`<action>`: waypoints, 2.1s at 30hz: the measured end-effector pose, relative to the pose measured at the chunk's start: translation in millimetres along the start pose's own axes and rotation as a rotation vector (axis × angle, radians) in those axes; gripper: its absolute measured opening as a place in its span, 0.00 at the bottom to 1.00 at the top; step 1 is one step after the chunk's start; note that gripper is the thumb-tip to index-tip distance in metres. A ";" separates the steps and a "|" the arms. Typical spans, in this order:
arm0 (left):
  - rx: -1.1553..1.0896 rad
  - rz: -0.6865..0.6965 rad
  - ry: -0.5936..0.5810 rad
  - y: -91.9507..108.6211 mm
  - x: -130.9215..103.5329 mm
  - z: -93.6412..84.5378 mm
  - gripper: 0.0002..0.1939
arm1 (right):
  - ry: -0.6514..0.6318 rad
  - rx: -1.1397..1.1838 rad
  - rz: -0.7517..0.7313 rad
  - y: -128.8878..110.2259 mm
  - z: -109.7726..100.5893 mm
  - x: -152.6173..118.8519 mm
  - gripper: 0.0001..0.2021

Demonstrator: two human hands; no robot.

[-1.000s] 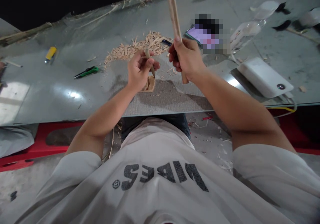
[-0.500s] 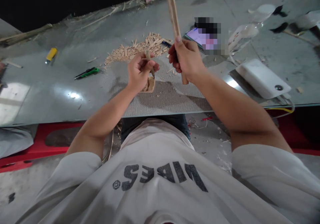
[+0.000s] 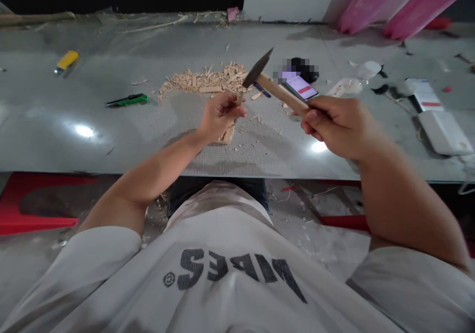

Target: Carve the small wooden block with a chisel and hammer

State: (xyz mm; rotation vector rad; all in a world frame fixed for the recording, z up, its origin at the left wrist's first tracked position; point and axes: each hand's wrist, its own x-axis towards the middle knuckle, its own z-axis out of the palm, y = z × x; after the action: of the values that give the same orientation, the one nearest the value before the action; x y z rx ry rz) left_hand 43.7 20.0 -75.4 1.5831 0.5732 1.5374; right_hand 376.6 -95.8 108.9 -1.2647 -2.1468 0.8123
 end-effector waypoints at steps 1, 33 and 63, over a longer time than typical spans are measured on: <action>-0.004 -0.014 0.006 1.6 0.5 0.2 0.30 | 0.030 0.010 0.008 -4.1 -1.0 -6.0 0.32; -0.077 -0.084 -0.001 14.0 7.5 9.5 0.33 | 0.077 -0.280 0.099 -49.5 -4.4 -10.5 0.18; -0.014 -0.113 -0.024 10.0 8.0 7.1 0.31 | 0.206 -0.107 -0.008 -31.2 2.9 -14.8 0.24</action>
State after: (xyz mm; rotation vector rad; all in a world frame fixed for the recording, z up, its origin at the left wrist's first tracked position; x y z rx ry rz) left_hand 49.4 19.2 -61.9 1.5308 0.6260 1.4339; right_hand 362.8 -121.8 127.3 -1.3309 -2.0500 0.5437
